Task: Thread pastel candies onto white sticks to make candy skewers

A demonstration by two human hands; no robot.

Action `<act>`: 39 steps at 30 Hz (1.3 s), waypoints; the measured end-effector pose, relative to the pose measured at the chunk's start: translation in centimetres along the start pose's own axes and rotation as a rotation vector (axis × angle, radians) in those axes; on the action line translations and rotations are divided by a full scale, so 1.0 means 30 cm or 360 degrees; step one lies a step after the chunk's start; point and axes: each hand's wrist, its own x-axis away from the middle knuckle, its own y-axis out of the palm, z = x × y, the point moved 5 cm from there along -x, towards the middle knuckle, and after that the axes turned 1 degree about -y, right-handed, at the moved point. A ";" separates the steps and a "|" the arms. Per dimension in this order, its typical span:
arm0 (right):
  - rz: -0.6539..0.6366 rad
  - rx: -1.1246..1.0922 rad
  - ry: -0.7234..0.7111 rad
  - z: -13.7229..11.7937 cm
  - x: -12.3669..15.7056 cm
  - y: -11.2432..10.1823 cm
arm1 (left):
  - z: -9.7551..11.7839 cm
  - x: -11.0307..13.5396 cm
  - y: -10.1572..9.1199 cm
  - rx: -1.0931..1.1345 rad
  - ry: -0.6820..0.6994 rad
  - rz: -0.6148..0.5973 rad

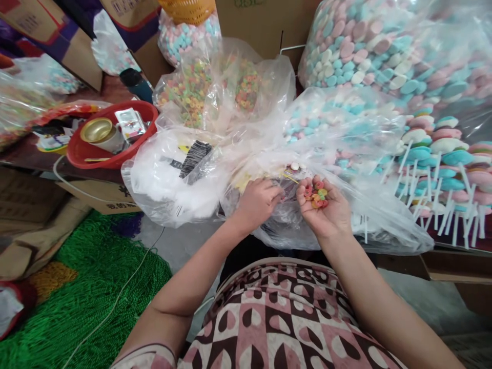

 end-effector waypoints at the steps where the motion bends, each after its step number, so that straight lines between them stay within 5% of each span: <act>1: -0.0002 0.0005 0.0005 0.002 0.000 0.000 | 0.009 -0.008 0.016 -0.0095 0.0027 -0.0066; 7: -0.0063 0.0060 0.0064 0.008 0.000 0.001 | 0.027 -0.023 0.061 -0.0369 0.0113 -0.0338; 21: -0.0070 0.0112 0.0109 0.037 -0.003 -0.009 | 0.008 -0.005 0.053 -0.0449 0.0043 -0.0329; 25: -0.0044 0.0125 0.0111 0.047 -0.008 -0.017 | -0.016 -0.001 0.042 -0.0203 -0.0097 -0.0222; 30: 0.0008 0.0152 0.0130 0.053 -0.006 -0.011 | -0.060 0.021 -0.011 0.0629 -0.0401 -0.0033; 33: 0.0000 0.0160 0.0169 0.064 0.001 0.001 | -0.034 0.013 -0.043 0.1011 -0.0389 0.0096; 39: -0.0137 0.0103 0.0208 0.101 0.015 0.028 | 0.074 -0.060 -0.045 0.0642 -0.0055 0.0257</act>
